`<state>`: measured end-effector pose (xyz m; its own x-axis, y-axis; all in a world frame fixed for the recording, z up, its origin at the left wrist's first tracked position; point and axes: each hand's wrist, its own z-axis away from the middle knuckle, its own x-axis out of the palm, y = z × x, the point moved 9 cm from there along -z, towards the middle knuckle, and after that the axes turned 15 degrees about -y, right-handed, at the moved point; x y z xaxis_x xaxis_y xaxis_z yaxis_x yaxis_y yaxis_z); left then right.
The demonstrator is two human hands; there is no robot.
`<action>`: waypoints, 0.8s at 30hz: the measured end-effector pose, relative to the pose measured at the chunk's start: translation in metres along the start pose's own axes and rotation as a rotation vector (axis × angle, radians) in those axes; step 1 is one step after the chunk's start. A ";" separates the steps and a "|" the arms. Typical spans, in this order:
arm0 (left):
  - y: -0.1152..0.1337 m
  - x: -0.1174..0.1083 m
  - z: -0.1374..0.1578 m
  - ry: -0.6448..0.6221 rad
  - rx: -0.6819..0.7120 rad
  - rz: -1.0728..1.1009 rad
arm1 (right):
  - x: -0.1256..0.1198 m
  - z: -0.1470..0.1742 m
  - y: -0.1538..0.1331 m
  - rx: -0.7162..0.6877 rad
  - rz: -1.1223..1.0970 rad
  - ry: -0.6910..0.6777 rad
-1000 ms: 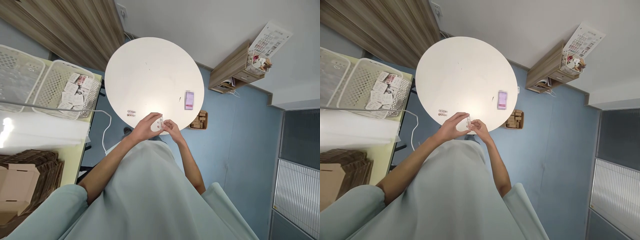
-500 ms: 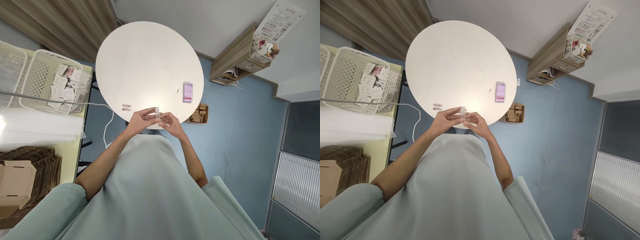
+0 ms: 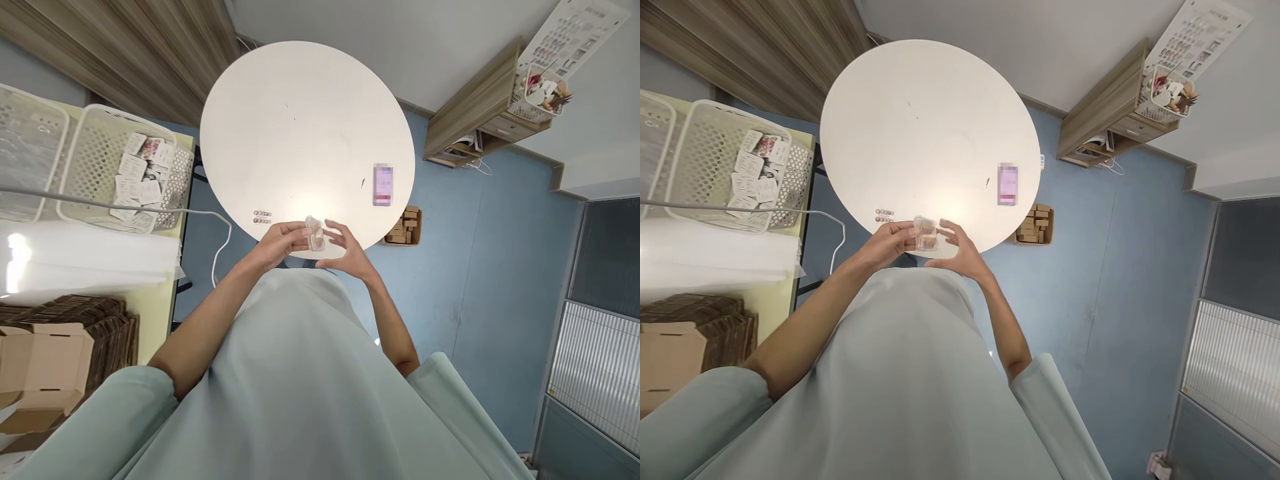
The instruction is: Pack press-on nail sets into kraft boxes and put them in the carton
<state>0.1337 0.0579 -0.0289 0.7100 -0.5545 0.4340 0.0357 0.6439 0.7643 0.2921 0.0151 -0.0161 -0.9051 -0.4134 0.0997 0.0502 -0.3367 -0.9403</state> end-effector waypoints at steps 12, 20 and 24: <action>0.000 -0.041 0.023 -0.052 0.052 -0.037 | 0.024 -0.034 0.003 0.039 0.000 0.020; 0.014 -0.070 0.043 0.042 0.068 -0.166 | 0.054 -0.058 0.009 0.052 -0.103 -0.030; 0.015 -0.079 0.050 0.044 0.060 -0.109 | 0.068 -0.065 0.005 0.055 -0.122 -0.055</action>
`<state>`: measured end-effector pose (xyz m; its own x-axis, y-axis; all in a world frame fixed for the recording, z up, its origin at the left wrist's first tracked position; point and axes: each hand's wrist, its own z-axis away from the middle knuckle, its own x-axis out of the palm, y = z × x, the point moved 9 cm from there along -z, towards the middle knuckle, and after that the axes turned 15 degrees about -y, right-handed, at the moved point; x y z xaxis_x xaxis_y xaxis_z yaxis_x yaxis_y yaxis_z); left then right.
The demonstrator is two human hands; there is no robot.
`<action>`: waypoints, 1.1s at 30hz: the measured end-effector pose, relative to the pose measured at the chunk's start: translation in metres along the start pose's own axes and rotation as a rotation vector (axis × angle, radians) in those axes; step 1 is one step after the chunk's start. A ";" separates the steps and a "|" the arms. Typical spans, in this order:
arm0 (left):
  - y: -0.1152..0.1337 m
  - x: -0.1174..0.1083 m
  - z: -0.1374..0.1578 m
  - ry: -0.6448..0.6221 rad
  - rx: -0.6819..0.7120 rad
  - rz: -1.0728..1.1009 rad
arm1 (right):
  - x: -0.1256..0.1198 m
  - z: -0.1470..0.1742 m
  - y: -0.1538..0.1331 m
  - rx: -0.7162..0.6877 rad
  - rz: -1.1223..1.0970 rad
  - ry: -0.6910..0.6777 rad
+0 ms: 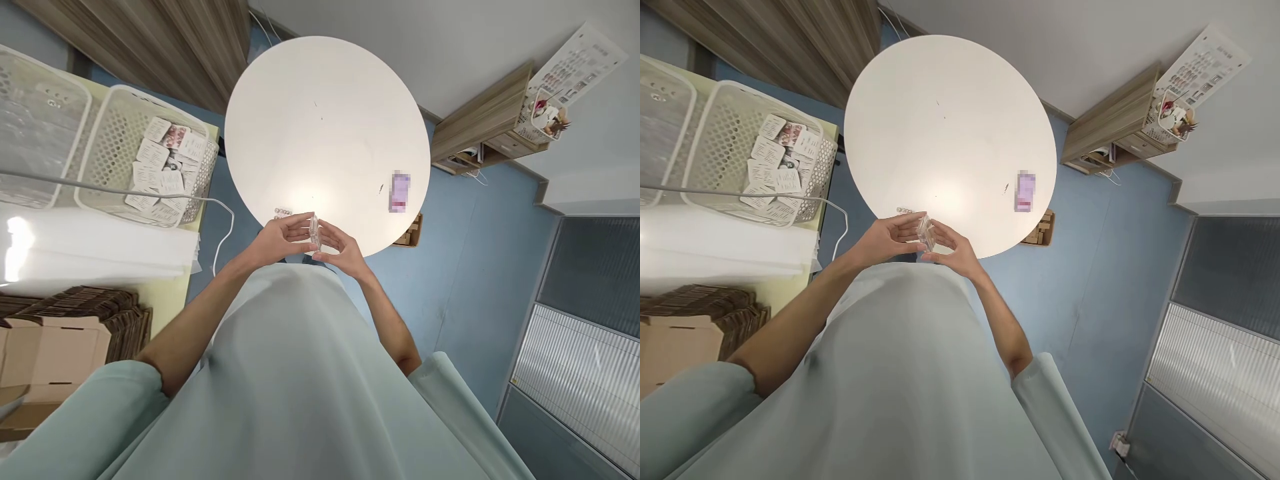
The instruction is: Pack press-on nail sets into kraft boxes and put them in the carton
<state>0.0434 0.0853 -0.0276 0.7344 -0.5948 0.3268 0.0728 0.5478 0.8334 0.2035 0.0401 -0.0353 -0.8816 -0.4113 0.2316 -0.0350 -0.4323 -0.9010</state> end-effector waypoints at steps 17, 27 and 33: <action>-0.019 -0.037 0.013 -0.078 0.056 0.232 | 0.010 -0.025 0.006 0.118 -0.129 -0.019; -0.035 -0.049 0.021 -0.139 0.072 0.311 | -0.016 -0.055 0.007 0.127 -0.017 0.190; -0.049 -0.063 0.011 -0.005 0.017 0.370 | -0.021 -0.078 0.010 0.157 0.056 0.137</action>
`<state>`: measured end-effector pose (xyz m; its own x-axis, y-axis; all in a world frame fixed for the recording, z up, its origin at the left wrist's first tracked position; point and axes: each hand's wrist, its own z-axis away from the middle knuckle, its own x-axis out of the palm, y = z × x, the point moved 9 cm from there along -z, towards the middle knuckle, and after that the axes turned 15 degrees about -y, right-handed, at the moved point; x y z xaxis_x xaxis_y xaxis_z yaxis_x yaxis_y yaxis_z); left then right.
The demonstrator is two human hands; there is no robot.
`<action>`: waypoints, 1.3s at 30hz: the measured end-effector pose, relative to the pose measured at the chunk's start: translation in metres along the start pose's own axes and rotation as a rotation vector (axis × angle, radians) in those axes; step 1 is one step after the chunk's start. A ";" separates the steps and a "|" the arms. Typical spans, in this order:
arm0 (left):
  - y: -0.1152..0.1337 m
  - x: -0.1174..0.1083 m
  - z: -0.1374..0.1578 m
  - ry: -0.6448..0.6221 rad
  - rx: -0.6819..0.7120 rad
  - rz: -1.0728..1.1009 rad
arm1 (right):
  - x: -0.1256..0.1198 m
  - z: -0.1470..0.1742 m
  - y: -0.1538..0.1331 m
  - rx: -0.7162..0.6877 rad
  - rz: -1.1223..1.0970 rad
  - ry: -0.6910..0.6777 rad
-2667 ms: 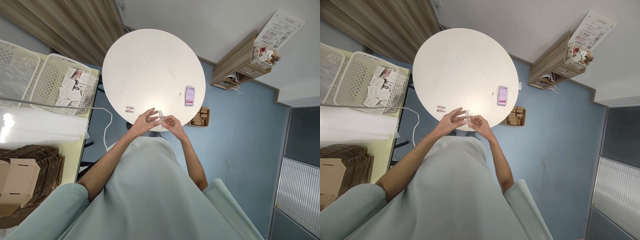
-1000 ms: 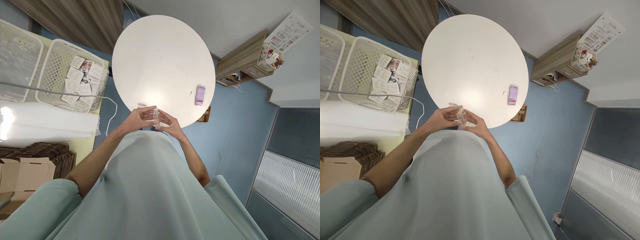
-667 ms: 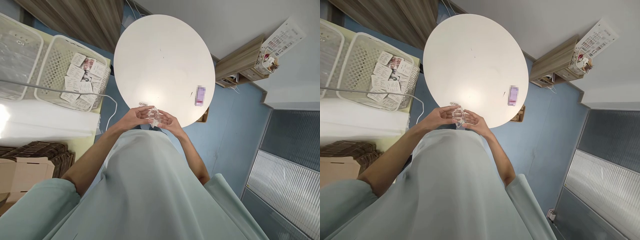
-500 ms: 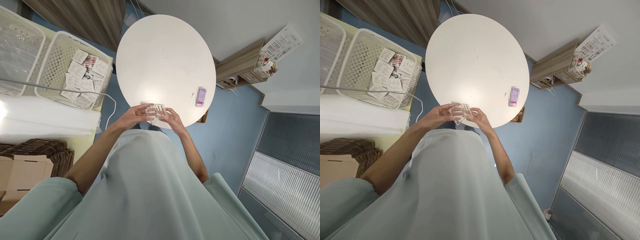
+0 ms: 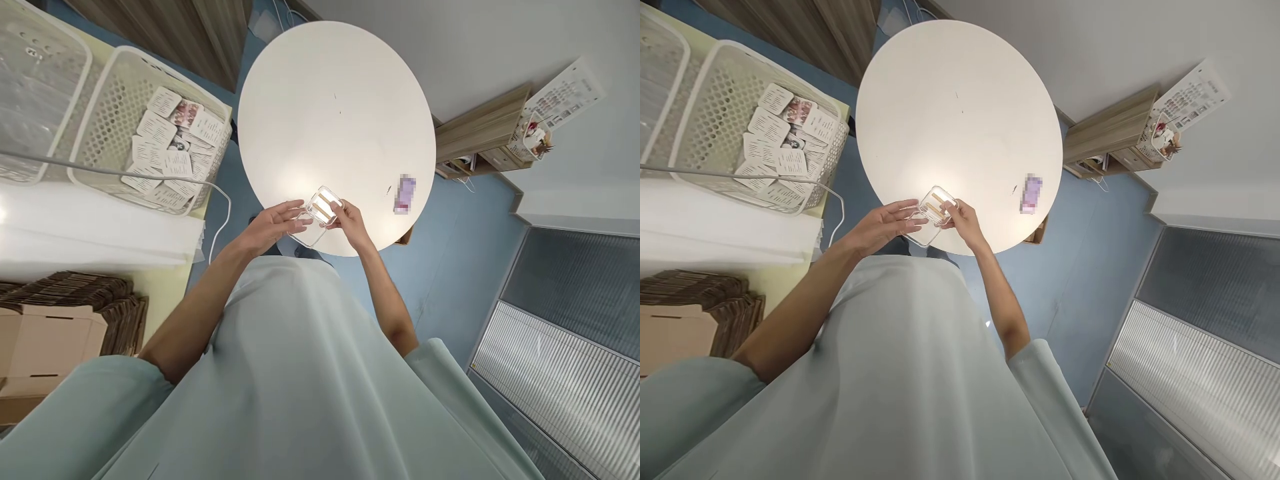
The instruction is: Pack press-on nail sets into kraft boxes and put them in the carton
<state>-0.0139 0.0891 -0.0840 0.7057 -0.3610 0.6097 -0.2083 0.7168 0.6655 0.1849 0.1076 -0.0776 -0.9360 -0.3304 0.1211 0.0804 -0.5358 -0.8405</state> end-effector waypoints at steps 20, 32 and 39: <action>-0.005 -0.088 0.005 0.395 0.169 0.335 | 0.009 -0.103 0.102 0.349 0.923 0.006; -0.002 -0.092 0.022 0.294 0.185 0.321 | 0.048 -0.124 0.105 0.353 1.208 -0.059; 0.000 -0.073 0.018 0.246 0.161 0.341 | 0.025 -0.083 0.088 0.277 0.858 0.095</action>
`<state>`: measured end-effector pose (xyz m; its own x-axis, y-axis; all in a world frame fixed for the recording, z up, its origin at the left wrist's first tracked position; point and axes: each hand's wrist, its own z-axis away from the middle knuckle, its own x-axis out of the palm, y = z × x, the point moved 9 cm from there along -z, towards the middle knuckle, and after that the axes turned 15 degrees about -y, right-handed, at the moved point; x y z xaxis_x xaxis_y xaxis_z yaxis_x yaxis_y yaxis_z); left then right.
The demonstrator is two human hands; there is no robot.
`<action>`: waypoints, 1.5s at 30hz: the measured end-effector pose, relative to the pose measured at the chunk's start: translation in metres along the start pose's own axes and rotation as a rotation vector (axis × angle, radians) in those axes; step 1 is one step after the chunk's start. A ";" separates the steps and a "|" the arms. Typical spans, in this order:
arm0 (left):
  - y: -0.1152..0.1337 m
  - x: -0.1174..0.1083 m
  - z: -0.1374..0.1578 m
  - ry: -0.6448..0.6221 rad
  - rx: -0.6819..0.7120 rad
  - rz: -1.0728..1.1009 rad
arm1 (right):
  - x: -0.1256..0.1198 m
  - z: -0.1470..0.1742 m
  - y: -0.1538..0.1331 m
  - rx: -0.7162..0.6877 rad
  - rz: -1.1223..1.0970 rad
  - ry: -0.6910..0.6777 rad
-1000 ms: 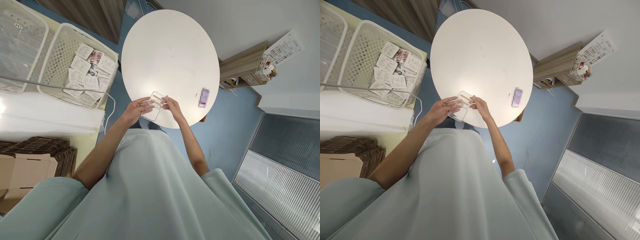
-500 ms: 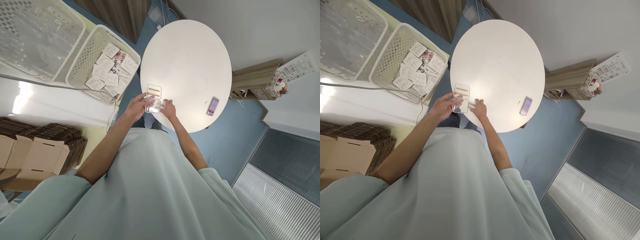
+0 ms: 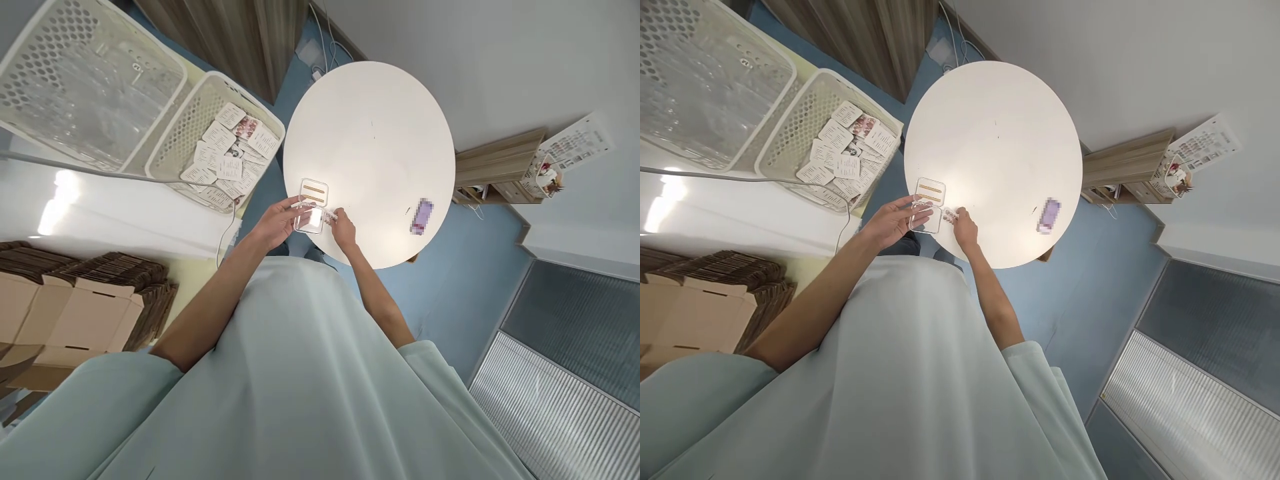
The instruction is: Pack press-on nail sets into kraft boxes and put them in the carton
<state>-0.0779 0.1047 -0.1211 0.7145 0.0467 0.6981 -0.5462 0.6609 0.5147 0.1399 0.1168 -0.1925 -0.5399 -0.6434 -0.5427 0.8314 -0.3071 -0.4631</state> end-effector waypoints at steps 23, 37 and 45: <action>-0.050 0.087 -0.024 -0.125 -0.045 -0.062 | -0.098 0.132 -0.025 -0.427 -0.284 0.120; -0.066 0.114 -0.022 -0.147 -0.016 -0.112 | -0.097 0.154 -0.006 -0.405 -0.042 0.133; -0.071 0.116 -0.025 -0.144 -0.016 -0.095 | -0.110 0.149 0.003 -0.422 -0.166 0.181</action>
<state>0.0543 0.0818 -0.0887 0.6917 -0.1238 0.7115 -0.4713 0.6690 0.5747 0.2214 0.0826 -0.0298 -0.7059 -0.4658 -0.5337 0.6268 -0.0598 -0.7769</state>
